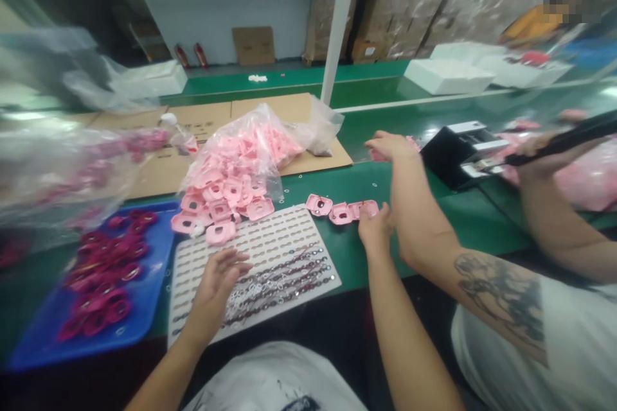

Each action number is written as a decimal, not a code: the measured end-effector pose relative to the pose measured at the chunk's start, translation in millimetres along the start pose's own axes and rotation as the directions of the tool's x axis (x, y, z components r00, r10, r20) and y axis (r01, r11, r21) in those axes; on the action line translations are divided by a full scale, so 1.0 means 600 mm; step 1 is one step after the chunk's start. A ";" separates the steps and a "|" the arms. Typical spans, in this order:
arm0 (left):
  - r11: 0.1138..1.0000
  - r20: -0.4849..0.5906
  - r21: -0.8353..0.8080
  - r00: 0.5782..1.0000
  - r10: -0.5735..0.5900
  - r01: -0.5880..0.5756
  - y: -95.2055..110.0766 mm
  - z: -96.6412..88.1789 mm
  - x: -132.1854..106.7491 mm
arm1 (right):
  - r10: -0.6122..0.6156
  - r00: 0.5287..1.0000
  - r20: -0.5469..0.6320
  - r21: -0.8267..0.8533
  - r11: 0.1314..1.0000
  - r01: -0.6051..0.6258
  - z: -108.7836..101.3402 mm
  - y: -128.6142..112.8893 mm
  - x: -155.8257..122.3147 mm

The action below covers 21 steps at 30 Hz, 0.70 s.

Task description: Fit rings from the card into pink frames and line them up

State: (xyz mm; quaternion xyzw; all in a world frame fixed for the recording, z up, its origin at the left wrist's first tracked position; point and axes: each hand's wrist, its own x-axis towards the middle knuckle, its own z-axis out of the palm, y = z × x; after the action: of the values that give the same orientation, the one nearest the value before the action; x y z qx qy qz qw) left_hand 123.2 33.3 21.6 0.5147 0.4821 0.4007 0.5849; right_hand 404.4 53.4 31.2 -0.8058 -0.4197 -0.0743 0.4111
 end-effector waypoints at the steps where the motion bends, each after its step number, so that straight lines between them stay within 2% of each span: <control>1: 1.000 -0.015 0.019 1.000 -0.003 0.003 -0.007 -0.008 -0.001 | 0.015 1.000 -0.013 -0.028 0.999 -0.016 -0.002 0.006 -0.019; 3: 0.998 -0.038 0.058 0.999 -0.019 0.021 -0.021 -0.023 -0.002 | 0.000 1.000 0.030 -0.069 0.998 0.002 -0.004 0.010 -0.064; 5: 0.994 -0.054 0.093 0.997 -0.046 0.051 -0.035 -0.034 -0.003 | -0.093 0.981 0.167 -0.064 0.992 0.105 0.001 -0.001 -0.106; 8: 0.985 -0.049 0.152 0.996 -0.072 0.079 -0.050 -0.044 -0.002 | -0.230 0.891 0.391 -0.019 0.966 0.258 0.020 -0.030 -0.145; 11: 0.975 -0.030 0.212 0.997 -0.068 0.073 -0.048 -0.050 -0.004 | -0.274 0.816 0.509 -0.035 0.941 0.338 0.039 -0.048 -0.150; 15: 0.966 0.049 0.250 0.996 -0.075 0.060 -0.028 -0.060 -0.009 | -0.331 0.695 0.639 -0.066 0.875 0.479 0.044 -0.052 -0.137; 18: 0.966 0.059 0.253 0.996 -0.070 0.052 -0.020 -0.062 -0.011 | -0.365 0.647 0.670 -0.038 0.853 0.521 0.037 -0.065 -0.129; 21: 0.967 0.034 0.251 0.998 -0.047 0.037 -0.017 -0.054 -0.007 | -0.410 0.599 0.688 0.009 0.830 0.557 0.019 -0.096 -0.127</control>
State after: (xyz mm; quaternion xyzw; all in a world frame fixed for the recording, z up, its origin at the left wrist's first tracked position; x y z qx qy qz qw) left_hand 90.6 34.8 12.1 0.5820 0.5279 0.3140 0.5330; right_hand 310.6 32.9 22.9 -0.6705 -0.7305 0.0648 0.1120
